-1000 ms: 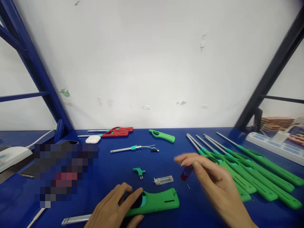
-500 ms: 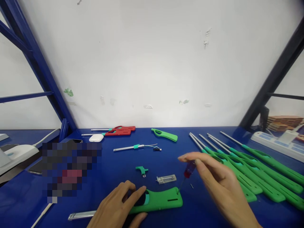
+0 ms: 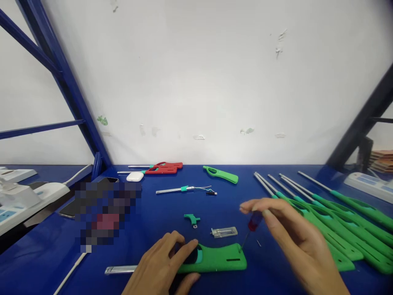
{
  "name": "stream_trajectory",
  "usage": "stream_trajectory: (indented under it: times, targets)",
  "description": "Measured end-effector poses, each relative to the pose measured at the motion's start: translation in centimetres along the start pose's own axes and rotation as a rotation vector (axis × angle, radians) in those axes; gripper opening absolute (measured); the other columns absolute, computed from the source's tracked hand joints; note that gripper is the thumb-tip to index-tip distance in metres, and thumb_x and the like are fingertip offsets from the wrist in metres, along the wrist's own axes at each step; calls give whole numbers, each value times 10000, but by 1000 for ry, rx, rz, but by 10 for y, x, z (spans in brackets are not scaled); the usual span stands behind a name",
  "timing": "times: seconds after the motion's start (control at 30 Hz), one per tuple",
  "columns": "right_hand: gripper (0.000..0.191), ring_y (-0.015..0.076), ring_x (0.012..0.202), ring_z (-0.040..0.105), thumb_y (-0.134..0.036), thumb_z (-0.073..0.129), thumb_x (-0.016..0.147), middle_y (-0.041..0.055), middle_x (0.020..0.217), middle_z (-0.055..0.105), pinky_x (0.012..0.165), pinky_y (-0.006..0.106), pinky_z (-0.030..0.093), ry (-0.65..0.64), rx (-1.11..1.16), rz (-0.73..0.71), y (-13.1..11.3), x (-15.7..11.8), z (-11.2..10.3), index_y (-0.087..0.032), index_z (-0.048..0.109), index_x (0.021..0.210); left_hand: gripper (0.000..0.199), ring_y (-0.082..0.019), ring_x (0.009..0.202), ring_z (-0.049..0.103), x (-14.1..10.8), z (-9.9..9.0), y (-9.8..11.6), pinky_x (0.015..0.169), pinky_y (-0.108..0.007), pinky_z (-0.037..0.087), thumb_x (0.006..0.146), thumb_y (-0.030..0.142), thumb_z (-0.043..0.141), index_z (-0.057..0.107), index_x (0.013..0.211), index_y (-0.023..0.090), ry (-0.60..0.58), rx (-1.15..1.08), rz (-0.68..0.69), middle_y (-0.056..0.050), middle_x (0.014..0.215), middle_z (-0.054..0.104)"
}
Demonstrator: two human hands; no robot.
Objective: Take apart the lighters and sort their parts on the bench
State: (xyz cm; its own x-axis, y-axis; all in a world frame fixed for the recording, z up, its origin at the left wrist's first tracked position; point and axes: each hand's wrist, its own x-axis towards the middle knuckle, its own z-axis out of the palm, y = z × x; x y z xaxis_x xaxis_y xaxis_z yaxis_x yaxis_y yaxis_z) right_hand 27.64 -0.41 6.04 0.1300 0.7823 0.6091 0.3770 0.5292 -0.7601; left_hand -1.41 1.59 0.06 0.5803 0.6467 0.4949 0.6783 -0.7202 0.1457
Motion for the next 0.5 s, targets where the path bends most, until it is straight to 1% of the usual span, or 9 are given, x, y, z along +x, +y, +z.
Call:
stream_trajectory:
  times: [0.03, 0.07, 0.13, 0.2, 0.27, 0.33, 0.4, 0.47, 0.5]
  targets:
    - [150, 124, 987, 774, -416, 643, 1076, -10, 1099, 795, 842, 118, 597, -6, -1, 2, 1, 0, -1, -363, 781, 1047, 665, -208, 942, 808, 1, 0, 1, 817, -293, 695, 811, 207, 904, 634, 1404, 344, 2, -1, 2, 0, 1136, 752]
    - [133, 131, 980, 772, -442, 699, 1039, -8, 1079, 784, 824, 117, 599, -4, 11, -9, 2, 0, -1, -347, 776, 987, 675, -213, 936, 808, 2, -1, 1, 812, -308, 700, 797, 192, 912, 638, 1396, 338, 0, -1, 1, -1, 1129, 752]
    - [171, 126, 861, 759, -459, 788, 969, -17, 962, 753, 734, 113, 601, 20, 40, -33, 3, 0, -3, -324, 760, 868, 685, -217, 938, 806, 2, -1, 2, 810, -320, 703, 789, 181, 917, 638, 1395, 333, -3, -4, 2, -5, 1131, 749]
    - [128, 123, 783, 751, -432, 758, 998, -23, 890, 757, 699, 126, 605, 32, 28, -18, 3, 0, -3, -341, 790, 915, 674, -204, 938, 801, 0, -1, 2, 819, -302, 696, 814, 188, 901, 628, 1413, 337, -22, -12, -6, -2, 1134, 743]
    - [165, 149, 870, 778, -407, 665, 1063, 2, 969, 803, 766, 165, 627, 34, -13, 4, 3, -1, -2, -356, 820, 1040, 663, -198, 975, 799, -3, -2, 1, 847, -284, 684, 846, 201, 877, 616, 1434, 359, -37, -12, -23, 4, 1163, 739]
    - [171, 178, 907, 778, -428, 696, 1039, 25, 982, 798, 765, 190, 636, 47, -17, -27, 2, -1, -1, -335, 833, 997, 650, -200, 1028, 797, -4, -2, 0, 886, -274, 670, 871, 225, 861, 607, 1449, 383, -38, -5, -39, 9, 1207, 738]
    - [145, 169, 795, 752, -438, 775, 979, 19, 906, 767, 669, 184, 624, 68, 16, -55, 1, -1, 0, -321, 826, 909, 608, -207, 1057, 797, -4, -2, 0, 892, -264, 666, 897, 271, 845, 612, 1446, 391, -20, 5, -36, 8, 1232, 740]
    - [118, 162, 737, 742, -416, 751, 1001, 13, 873, 772, 648, 192, 627, 76, 18, -23, 1, 0, 0, -329, 831, 992, 507, -200, 1007, 805, -3, -2, -1, 849, -250, 672, 948, 331, 797, 631, 1425, 380, 1, 8, -14, 4, 1194, 750]
    - [150, 173, 783, 761, -404, 700, 1038, 24, 918, 794, 690, 207, 640, 66, 2, -6, 1, 0, 0, -329, 830, 1048, 448, -197, 983, 807, -2, -1, -1, 828, -246, 674, 979, 358, 758, 641, 1411, 374, 14, 8, -4, 2, 1172, 754]
